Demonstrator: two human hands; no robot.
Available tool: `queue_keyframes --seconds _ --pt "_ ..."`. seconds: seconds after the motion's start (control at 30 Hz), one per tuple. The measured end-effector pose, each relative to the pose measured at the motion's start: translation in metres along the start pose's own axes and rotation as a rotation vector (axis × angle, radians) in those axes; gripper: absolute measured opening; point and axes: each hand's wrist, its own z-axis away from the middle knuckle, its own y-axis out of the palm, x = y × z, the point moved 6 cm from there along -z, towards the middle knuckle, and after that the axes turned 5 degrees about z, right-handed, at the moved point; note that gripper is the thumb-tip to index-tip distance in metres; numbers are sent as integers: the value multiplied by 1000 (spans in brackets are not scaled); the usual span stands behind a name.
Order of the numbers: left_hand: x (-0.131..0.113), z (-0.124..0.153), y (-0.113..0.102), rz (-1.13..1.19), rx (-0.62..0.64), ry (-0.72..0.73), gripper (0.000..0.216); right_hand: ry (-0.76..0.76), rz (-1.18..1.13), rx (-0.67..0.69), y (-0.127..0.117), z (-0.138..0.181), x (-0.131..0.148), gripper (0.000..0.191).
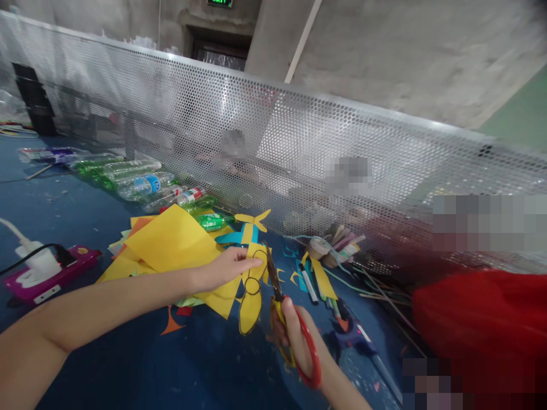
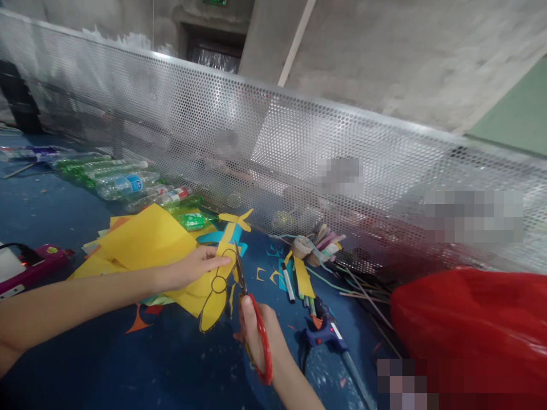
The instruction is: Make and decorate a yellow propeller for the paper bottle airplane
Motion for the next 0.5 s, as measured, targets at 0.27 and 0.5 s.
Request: queue_keyframes --seconds 0.27,0.5 --pt "5 -4 -4 -23 -29 -14 35 9 25 -4 -1 1 2 64" --pt "11 -8 -11 -34 -45 -2 33 25 80 -28 -2 0 -3 65"
